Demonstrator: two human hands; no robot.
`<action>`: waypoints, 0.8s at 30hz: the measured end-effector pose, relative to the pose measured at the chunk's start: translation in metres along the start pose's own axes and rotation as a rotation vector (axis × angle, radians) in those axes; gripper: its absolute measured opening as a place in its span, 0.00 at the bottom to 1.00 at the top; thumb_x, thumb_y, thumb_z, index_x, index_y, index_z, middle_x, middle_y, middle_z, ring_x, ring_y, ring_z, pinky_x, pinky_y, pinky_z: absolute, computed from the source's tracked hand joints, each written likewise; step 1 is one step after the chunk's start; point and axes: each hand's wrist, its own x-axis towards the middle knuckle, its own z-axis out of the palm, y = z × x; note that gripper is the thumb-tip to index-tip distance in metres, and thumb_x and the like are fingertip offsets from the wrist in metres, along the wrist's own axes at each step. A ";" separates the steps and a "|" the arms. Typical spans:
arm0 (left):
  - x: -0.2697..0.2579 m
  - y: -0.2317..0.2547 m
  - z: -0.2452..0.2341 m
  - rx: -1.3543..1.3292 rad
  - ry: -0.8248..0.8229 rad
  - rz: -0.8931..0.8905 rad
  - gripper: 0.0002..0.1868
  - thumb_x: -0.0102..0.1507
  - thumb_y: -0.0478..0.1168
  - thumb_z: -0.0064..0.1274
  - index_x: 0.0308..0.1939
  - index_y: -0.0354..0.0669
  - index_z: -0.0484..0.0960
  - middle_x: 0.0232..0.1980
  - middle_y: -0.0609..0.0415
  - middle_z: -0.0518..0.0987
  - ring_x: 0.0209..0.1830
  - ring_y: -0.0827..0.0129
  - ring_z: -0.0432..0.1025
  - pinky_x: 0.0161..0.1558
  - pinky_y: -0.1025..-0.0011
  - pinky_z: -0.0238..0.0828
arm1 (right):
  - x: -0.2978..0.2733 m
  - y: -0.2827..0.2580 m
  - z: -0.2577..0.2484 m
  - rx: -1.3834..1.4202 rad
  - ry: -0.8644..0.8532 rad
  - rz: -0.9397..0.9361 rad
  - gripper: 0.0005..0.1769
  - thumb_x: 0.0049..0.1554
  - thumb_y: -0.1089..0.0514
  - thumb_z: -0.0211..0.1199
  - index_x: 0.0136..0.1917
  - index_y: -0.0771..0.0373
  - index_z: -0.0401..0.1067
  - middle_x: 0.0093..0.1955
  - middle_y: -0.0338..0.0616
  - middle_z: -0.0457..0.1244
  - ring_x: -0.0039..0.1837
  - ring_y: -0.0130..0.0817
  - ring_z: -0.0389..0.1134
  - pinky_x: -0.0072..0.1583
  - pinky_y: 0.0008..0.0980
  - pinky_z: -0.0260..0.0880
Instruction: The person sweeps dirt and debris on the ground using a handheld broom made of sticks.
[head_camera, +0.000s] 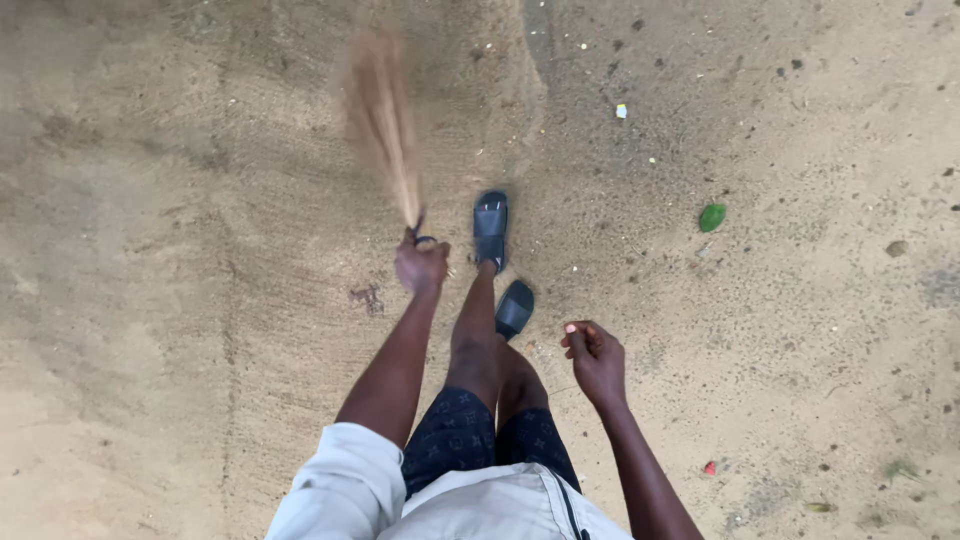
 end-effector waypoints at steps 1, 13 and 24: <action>0.017 0.002 0.006 0.055 0.041 -0.004 0.37 0.46 0.42 0.73 0.61 0.51 0.82 0.43 0.51 0.85 0.36 0.61 0.79 0.40 0.61 0.77 | 0.002 -0.003 0.001 0.015 0.000 0.004 0.13 0.63 0.55 0.60 0.49 0.68 0.78 0.36 0.41 0.69 0.37 0.25 0.67 0.41 0.27 0.66; -0.020 0.097 0.073 0.113 -0.831 0.376 0.40 0.45 0.42 0.70 0.63 0.47 0.80 0.41 0.44 0.88 0.36 0.65 0.83 0.42 0.67 0.80 | 0.072 -0.065 0.002 0.034 0.068 0.026 0.13 0.63 0.56 0.60 0.51 0.69 0.77 0.37 0.43 0.70 0.37 0.26 0.67 0.41 0.27 0.65; 0.062 0.135 0.013 -0.078 -0.140 0.151 0.46 0.50 0.37 0.63 0.74 0.46 0.67 0.48 0.49 0.85 0.33 0.66 0.83 0.34 0.68 0.83 | 0.102 -0.126 0.018 0.087 0.057 0.013 0.13 0.63 0.56 0.60 0.52 0.69 0.77 0.37 0.42 0.70 0.37 0.25 0.68 0.42 0.26 0.67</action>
